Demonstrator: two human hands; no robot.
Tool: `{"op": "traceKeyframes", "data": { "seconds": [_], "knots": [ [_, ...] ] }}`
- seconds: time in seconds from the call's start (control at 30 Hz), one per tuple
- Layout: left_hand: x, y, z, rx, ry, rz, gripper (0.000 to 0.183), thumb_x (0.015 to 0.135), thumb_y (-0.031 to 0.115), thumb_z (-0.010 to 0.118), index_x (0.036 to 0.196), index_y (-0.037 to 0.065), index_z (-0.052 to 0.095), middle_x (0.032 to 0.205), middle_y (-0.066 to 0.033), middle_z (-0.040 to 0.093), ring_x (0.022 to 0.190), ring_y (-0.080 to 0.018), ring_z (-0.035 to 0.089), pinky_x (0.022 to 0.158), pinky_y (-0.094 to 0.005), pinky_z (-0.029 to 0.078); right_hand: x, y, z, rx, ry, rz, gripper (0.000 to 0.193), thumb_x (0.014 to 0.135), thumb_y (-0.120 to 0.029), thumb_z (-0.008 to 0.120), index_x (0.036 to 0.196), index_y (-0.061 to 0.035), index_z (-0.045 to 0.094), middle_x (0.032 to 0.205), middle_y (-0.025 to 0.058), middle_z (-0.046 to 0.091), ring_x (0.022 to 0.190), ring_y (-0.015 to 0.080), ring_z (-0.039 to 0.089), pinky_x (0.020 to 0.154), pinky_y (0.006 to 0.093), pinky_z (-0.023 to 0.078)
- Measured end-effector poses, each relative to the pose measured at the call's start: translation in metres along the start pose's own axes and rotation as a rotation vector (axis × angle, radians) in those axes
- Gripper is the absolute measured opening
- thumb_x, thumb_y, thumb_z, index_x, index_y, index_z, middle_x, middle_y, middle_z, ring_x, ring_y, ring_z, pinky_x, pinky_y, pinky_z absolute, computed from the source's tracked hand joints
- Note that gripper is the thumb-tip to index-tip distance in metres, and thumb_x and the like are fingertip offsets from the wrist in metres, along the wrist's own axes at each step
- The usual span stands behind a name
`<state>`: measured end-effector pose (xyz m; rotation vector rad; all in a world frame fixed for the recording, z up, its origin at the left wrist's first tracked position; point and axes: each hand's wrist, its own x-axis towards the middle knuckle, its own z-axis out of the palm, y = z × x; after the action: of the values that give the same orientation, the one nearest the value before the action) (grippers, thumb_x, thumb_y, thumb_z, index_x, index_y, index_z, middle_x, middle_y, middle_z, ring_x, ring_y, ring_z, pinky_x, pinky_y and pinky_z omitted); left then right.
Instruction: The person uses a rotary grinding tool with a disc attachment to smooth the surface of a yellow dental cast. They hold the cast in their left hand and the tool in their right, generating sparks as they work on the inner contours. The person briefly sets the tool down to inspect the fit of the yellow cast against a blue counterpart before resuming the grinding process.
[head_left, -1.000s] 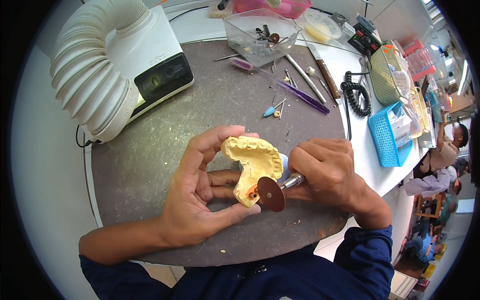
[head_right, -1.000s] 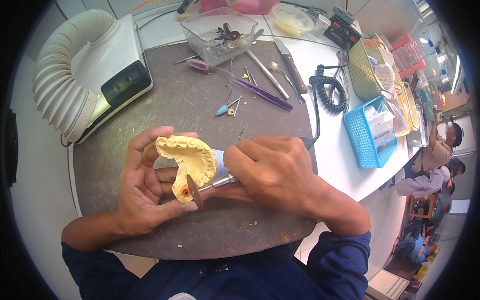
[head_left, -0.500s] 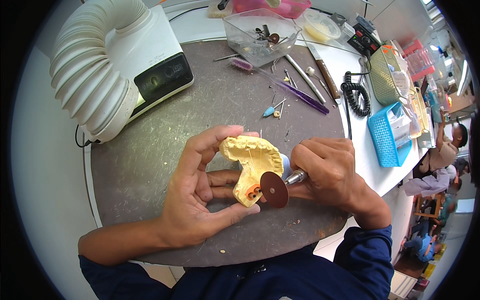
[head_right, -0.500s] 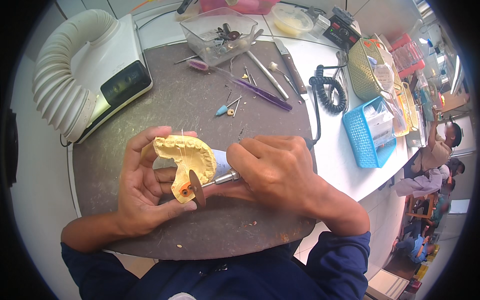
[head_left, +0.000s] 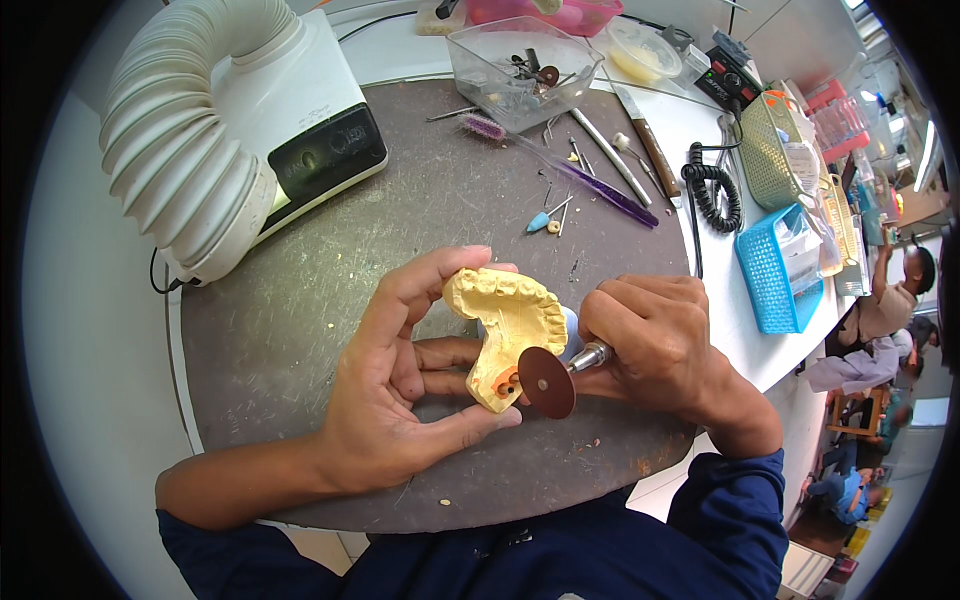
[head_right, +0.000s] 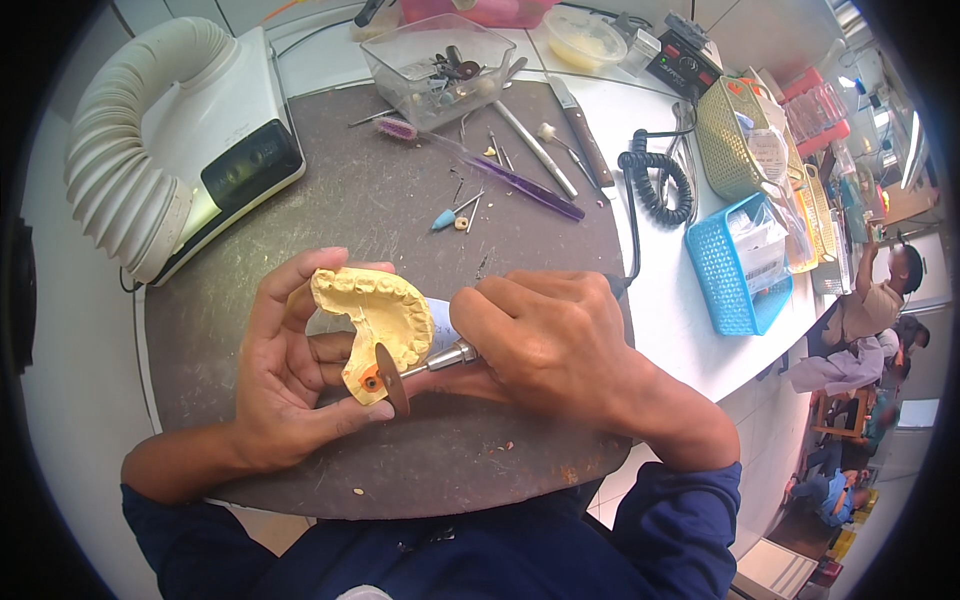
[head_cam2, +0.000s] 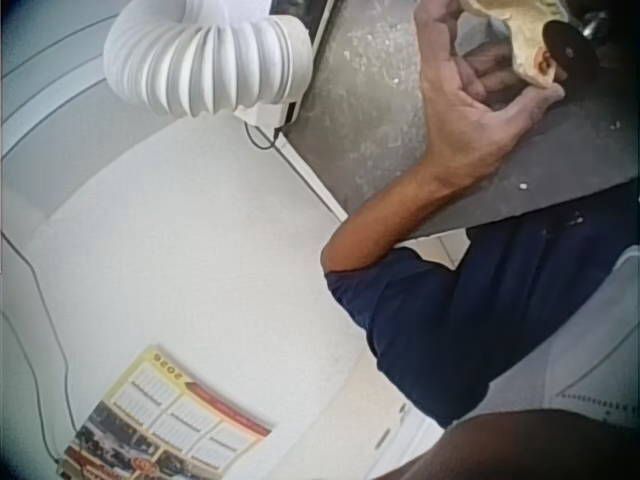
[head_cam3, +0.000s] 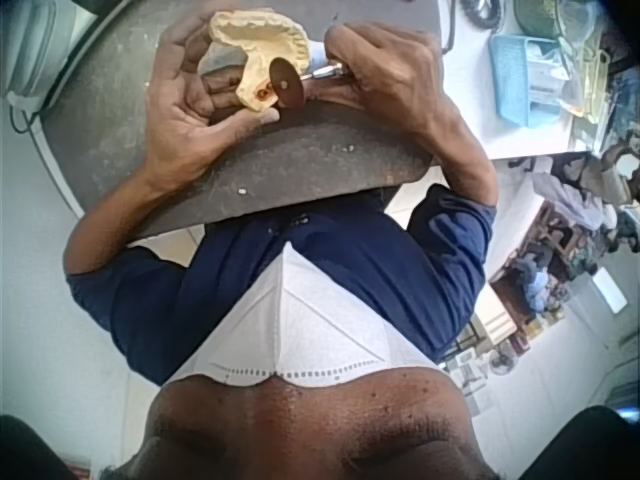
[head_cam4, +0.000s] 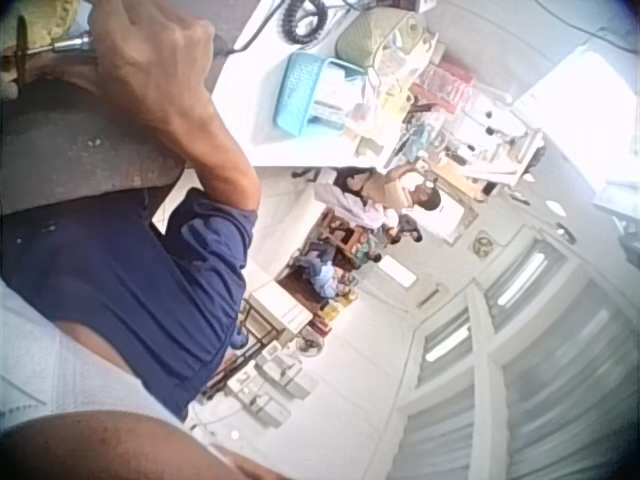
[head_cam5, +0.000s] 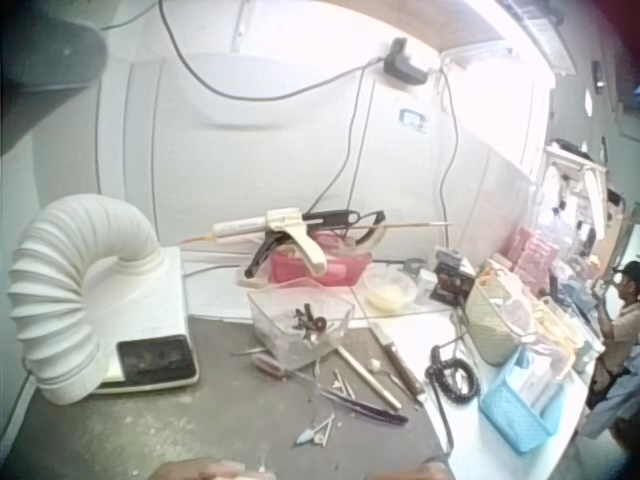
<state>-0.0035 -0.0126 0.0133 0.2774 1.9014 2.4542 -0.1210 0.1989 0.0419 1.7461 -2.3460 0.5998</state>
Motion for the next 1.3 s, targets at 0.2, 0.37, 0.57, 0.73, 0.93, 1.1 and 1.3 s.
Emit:
{"op": "traceKeyframes", "data": {
  "seconds": [0.2, 0.37, 0.57, 0.73, 0.93, 1.1, 1.3],
  "knots": [
    [0.001, -0.001, 0.000, 0.000, 0.001, -0.003, 0.098, 0.074, -0.013, 0.075, 0.149, 0.010, 0.017, 0.149, -0.0250, 0.034, 0.122, -0.0318, 0.058, 0.099, -0.0366, 0.056, 0.000, 0.000, -0.001, -0.001, -0.014, 0.001, 0.050, 0.073, -0.046, 0.080, 0.069, -0.0091, 0.046, 0.060, 0.0035, 0.048, 0.051, 0.0187, 0.056, 0.045, 0.0317, 0.045],
    [0.001, 0.000, 0.000, -0.003, 0.005, -0.007, 0.098, 0.074, -0.013, 0.075, 0.150, 0.010, 0.017, 0.149, -0.0250, 0.034, 0.122, -0.0318, 0.058, 0.099, -0.0364, 0.056, -0.001, 0.001, 0.004, 0.026, 0.037, 0.009, 0.050, 0.062, -0.041, 0.087, 0.066, -0.0101, 0.047, 0.057, 0.0025, 0.047, 0.047, 0.0184, 0.052, 0.043, 0.0317, 0.040],
    [0.000, -0.001, 0.000, -0.016, 0.010, -0.010, 0.097, 0.075, -0.014, 0.074, 0.150, 0.010, 0.017, 0.149, -0.0251, 0.033, 0.124, -0.0324, 0.057, 0.099, -0.0370, 0.056, -0.001, 0.001, 0.004, 0.026, 0.043, 0.026, 0.052, 0.057, -0.039, 0.090, 0.065, -0.0105, 0.048, 0.057, 0.0022, 0.047, 0.045, 0.0181, 0.050, 0.042, 0.0320, 0.037],
    [0.001, -0.001, -0.001, -0.018, -0.001, 0.010, 0.096, 0.076, -0.015, 0.073, 0.150, 0.010, 0.017, 0.150, -0.0250, 0.032, 0.125, -0.0333, 0.055, 0.099, -0.0375, 0.056, -0.001, 0.001, 0.005, 0.018, 0.062, 0.037, 0.052, 0.056, -0.039, 0.091, 0.066, -0.0102, 0.048, 0.056, 0.0023, 0.047, 0.046, 0.0181, 0.051, 0.042, 0.0318, 0.038],
    [0.001, 0.000, 0.000, -0.020, 0.009, -0.003, 0.096, 0.076, -0.015, 0.073, 0.150, 0.010, 0.016, 0.150, -0.0248, 0.032, 0.125, -0.0332, 0.055, 0.099, -0.0372, 0.055, -0.001, 0.001, 0.003, 0.002, 0.021, 0.031, 0.050, 0.062, -0.041, 0.087, 0.066, -0.0097, 0.048, 0.057, 0.0028, 0.049, 0.048, 0.0193, 0.054, 0.043, 0.0324, 0.041],
    [0.000, 0.003, 0.001, -0.089, 0.038, -0.091, 0.097, 0.075, -0.012, 0.075, 0.150, 0.009, 0.016, 0.148, -0.0217, 0.034, 0.124, -0.0318, 0.057, 0.100, -0.0374, 0.055, 0.001, 0.001, 0.004, 0.044, 0.063, 0.030, 0.052, 0.057, -0.039, 0.091, 0.065, -0.0097, 0.049, 0.056, 0.0026, 0.048, 0.046, 0.0189, 0.052, 0.042, 0.0321, 0.039],
    [0.005, 0.014, 0.004, -0.350, 0.099, -0.321, 0.097, 0.074, -0.011, 0.076, 0.149, 0.007, 0.017, 0.143, -0.0166, 0.038, 0.126, -0.0264, 0.055, 0.105, -0.0360, 0.050, 0.002, -0.003, -0.005, 0.042, 0.026, 0.069, 0.050, 0.072, -0.046, 0.082, 0.068, -0.0083, 0.049, 0.058, 0.0043, 0.053, 0.051, 0.0222, 0.060, 0.044, 0.0336, 0.044]
  ]
}}
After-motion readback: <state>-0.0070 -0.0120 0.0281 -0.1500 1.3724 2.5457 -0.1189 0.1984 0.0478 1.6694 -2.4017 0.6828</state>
